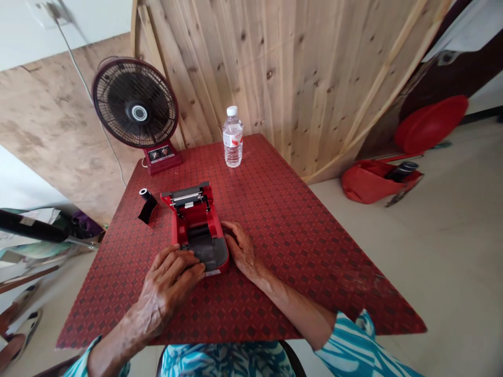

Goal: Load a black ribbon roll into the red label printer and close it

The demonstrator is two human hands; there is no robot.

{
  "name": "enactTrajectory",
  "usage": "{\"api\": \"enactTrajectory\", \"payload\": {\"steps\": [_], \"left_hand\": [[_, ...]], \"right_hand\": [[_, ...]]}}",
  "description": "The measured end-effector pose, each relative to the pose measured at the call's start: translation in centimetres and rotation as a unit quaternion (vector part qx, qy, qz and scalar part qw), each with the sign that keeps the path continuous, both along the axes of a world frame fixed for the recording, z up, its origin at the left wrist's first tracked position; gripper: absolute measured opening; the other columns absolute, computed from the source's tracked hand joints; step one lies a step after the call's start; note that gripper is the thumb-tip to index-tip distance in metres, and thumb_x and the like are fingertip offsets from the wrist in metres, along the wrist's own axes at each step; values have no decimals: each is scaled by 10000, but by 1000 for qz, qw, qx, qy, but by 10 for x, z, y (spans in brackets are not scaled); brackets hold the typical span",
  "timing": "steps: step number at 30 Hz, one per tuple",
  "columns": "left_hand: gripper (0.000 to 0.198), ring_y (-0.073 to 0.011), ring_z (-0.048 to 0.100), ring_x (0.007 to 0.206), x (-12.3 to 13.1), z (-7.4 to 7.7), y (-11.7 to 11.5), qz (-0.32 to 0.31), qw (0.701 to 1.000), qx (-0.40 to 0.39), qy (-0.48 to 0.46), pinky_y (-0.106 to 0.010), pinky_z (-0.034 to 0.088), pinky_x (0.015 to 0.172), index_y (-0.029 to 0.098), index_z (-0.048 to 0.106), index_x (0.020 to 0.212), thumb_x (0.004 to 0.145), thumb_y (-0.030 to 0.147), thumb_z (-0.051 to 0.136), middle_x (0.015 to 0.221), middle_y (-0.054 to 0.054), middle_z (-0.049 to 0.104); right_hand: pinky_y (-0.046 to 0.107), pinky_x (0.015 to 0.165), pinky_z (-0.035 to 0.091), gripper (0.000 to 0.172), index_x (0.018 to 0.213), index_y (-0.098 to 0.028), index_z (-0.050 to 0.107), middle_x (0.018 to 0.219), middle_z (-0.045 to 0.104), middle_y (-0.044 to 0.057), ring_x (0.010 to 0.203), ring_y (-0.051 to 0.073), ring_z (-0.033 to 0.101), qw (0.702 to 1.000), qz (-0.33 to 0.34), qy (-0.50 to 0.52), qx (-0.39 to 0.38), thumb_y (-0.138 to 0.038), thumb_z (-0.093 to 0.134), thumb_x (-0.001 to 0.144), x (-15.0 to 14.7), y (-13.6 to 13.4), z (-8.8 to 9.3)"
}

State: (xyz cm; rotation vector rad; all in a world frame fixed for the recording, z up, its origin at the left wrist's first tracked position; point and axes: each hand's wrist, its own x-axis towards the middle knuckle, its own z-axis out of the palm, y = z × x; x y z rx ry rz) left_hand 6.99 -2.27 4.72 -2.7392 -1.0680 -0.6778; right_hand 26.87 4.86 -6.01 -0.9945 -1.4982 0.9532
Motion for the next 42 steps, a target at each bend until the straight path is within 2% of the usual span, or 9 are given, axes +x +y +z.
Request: {"api": "enactTrajectory", "payload": {"steps": [5, 10, 15, 19, 25, 30, 34, 38, 42], "left_hand": [[130, -154, 653, 946, 8, -1, -1, 10, 998, 35, -53, -354, 437, 1003, 175, 651, 1017, 925, 154, 561, 949, -41, 707], [153, -173, 641, 1007, 9, -7, -5, 31, 998, 29, -51, -359, 436, 1015, 163, 643, 1043, 899, 135, 598, 988, -56, 705], [245, -175, 623, 1044, 6, -7, -7, 14, 998, 10, -52, -369, 415, 1025, 156, 635, 1075, 956, 88, 431, 1014, -74, 699], [258, -166, 629, 1028, 3, -4, -8, 12, 998, -4, -64, -366, 384, 1048, 166, 640, 1075, 961, 95, 420, 1013, -59, 708], [255, -158, 635, 994, 0, -1, -9, 12, 997, -9, -70, -362, 388, 1036, 170, 650, 1049, 966, 107, 418, 990, -52, 711], [291, -157, 633, 997, 1, 1, -9, 19, 998, -22, -61, -375, 372, 1051, 178, 657, 1052, 973, 99, 387, 991, -45, 714], [274, -158, 632, 998, 1, 0, -9, 20, 998, -20, -64, -375, 375, 1051, 179, 659, 1043, 967, 103, 407, 989, -42, 713], [279, -156, 632, 986, 1, -1, -8, 17, 997, -20, -69, -368, 369, 1054, 173, 658, 1048, 970, 102, 399, 990, -45, 709], [285, -149, 629, 968, 0, -1, -9, 14, 997, -32, -73, -357, 364, 1054, 169, 656, 1053, 979, 113, 387, 995, -46, 705]], "right_hand": [[403, 985, 463, 309, 1192, -245, 557, 1160, 617, 79, 1096, 196, 590, 1000, 12, -3, -21, -258, 400, 926, 3, -2, 7], [420, 1001, 458, 303, 1193, -259, 566, 1176, 631, 66, 1105, 209, 597, 999, 9, 13, -41, -330, 426, 933, 3, -5, 8], [445, 1015, 455, 326, 1208, -264, 566, 1210, 648, 65, 1141, 229, 598, 998, -29, 33, -54, -384, 444, 931, 5, -4, 7], [429, 1050, 427, 282, 1169, -274, 591, 1214, 627, 60, 1174, 215, 571, 998, -60, 0, 25, -359, 432, 953, 12, -4, 19], [370, 946, 487, 260, 1141, -274, 592, 1125, 624, 60, 1075, 185, 596, 983, 8, -101, 156, -246, 389, 981, 18, -2, 48], [421, 917, 480, 271, 1133, -253, 600, 1086, 635, 76, 1038, 209, 591, 952, 48, -185, 241, -217, 381, 978, 14, 13, 57], [409, 896, 485, 258, 1107, -230, 602, 1059, 642, 82, 1014, 204, 583, 939, 70, -214, 259, -186, 385, 973, 12, 20, 63], [384, 869, 477, 238, 1081, -210, 603, 1038, 652, 81, 990, 196, 578, 930, 101, -248, 251, -156, 399, 972, 13, 16, 73], [389, 828, 438, 223, 1072, -200, 613, 1048, 655, 85, 959, 212, 562, 909, 101, -324, 242, -167, 417, 972, 16, 13, 81]]}}
